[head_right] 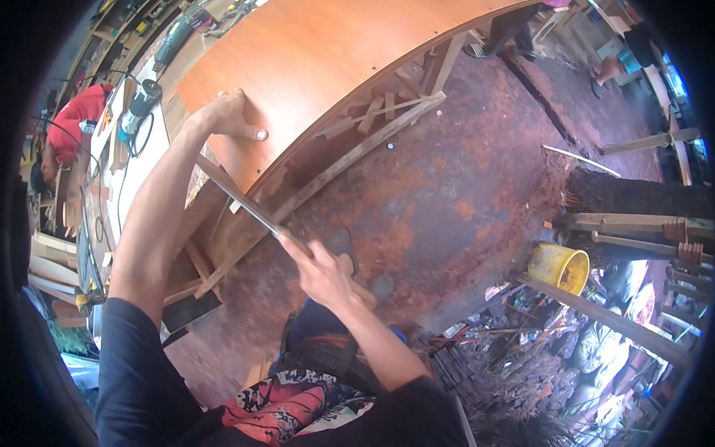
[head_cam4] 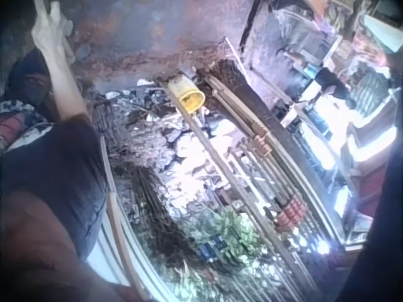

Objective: The person uses a hand saw to cut a small wooden block attached to the edge of a large curved wooden panel. After making the cut, the person picks up a small rectangular piece of wood, peels a backing from it, and applies it to the edge of the panel.

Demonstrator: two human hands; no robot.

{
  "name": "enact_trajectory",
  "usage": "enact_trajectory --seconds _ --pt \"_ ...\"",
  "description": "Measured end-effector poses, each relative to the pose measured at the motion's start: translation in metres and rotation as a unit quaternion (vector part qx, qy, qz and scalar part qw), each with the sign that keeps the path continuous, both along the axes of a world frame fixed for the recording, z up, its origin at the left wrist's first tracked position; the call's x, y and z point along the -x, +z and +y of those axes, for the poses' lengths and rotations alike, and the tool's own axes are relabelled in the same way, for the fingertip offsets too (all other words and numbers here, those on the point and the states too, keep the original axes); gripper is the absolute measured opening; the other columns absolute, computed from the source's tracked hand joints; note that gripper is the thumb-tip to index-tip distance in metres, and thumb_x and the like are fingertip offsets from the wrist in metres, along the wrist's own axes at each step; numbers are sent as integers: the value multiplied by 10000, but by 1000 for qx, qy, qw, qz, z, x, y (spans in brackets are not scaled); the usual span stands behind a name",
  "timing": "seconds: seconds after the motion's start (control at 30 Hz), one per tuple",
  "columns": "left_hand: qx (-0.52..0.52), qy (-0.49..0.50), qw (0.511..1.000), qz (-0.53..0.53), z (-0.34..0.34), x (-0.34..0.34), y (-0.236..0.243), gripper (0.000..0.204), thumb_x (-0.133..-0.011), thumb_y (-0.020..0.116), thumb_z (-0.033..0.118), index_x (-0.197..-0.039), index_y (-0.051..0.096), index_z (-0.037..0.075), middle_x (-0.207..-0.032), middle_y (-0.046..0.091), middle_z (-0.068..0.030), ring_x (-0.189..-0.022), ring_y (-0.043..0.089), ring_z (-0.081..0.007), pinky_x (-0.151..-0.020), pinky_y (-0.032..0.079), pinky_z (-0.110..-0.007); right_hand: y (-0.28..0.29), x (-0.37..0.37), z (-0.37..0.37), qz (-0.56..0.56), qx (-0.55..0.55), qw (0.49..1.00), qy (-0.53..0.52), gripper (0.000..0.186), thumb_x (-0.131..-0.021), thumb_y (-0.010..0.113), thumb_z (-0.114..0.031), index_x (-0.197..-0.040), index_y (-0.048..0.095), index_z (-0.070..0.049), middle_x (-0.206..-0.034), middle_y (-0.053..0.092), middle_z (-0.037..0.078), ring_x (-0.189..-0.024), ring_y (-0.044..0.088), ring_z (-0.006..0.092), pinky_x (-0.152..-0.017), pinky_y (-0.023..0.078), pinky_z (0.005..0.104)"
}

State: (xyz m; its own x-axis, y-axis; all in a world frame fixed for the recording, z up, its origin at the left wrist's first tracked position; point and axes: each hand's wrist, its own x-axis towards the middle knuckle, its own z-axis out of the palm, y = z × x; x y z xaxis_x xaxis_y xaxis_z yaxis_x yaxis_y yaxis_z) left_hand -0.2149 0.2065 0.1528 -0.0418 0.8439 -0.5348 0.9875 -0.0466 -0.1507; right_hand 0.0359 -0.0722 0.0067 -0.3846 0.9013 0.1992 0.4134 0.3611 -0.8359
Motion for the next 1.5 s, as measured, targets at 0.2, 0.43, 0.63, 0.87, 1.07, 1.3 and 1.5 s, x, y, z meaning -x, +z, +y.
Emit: enact_trajectory --seconds 0.2,0.43,0.63,0.87,1.07,1.3,1.5 --pt "39 17 999 18 1 0 8 1212 -583 894 713 -1257 481 -206 -1199 641 -348 -1168 642 -438 -989 528 -447 -19 -3 -6 43 -11 999 14 679 -875 618 20 -1485 578 -277 -860 550 90 -661 612 291 -571 549 426" --pt "-5 6 1000 9 0 -3 -1 1215 -589 887 724 -1257 488 -209 -1216 639 -357 -1162 651 -439 -992 530 -445 -1 22 17 36 -30 999 -5 681 -851 650 30 -1467 596 -256 -855 543 73 -645 579 264 -545 537 400" --pt "39 3 999 0 1 -8 10 1245 -586 896 709 -1296 462 -218 -1214 641 -360 -1190 639 -448 -1006 523 -446 -44 -20 -15 10 -38 999 1 665 -854 671 -18 -1453 606 -300 -839 544 60 -584 530 256 -533 553 389" --pt "6 1 1000 1 0 -3 6 1227 -598 882 722 -1278 477 -215 -1190 660 -347 -1214 632 -424 -1009 519 -454 -20 19 13 44 -32 998 -8 706 -844 644 15 -1471 585 -305 -858 550 75 -634 589 286 -564 570 433" --pt "20 -14 1000 4 0 -16 10 1226 -599 874 728 -1275 494 -222 -1176 668 -348 -1178 651 -430 -1005 524 -452 -35 -20 -18 16 -44 999 -14 672 -871 644 10 -1475 579 -277 -870 557 98 -693 626 287 -584 581 416" --pt "35 -36 999 16 2 5 -1 853 -694 805 720 -1137 757 -8 -1182 725 -240 -1154 678 -392 -961 555 -461 9 24 5 3 -22 1000 8 674 -932 627 -24 -1539 499 -287 -887 562 132 -694 649 319 -597 565 434" --pt "-49 36 998 34 3 38 -34 695 -742 777 716 -1196 780 191 -1282 720 -108 -1226 662 -324 -1050 516 -460 29 32 26 -15 -43 996 82 606 -966 616 -59 -1541 494 -205 -895 566 151 -685 651 358 -617 564 471"
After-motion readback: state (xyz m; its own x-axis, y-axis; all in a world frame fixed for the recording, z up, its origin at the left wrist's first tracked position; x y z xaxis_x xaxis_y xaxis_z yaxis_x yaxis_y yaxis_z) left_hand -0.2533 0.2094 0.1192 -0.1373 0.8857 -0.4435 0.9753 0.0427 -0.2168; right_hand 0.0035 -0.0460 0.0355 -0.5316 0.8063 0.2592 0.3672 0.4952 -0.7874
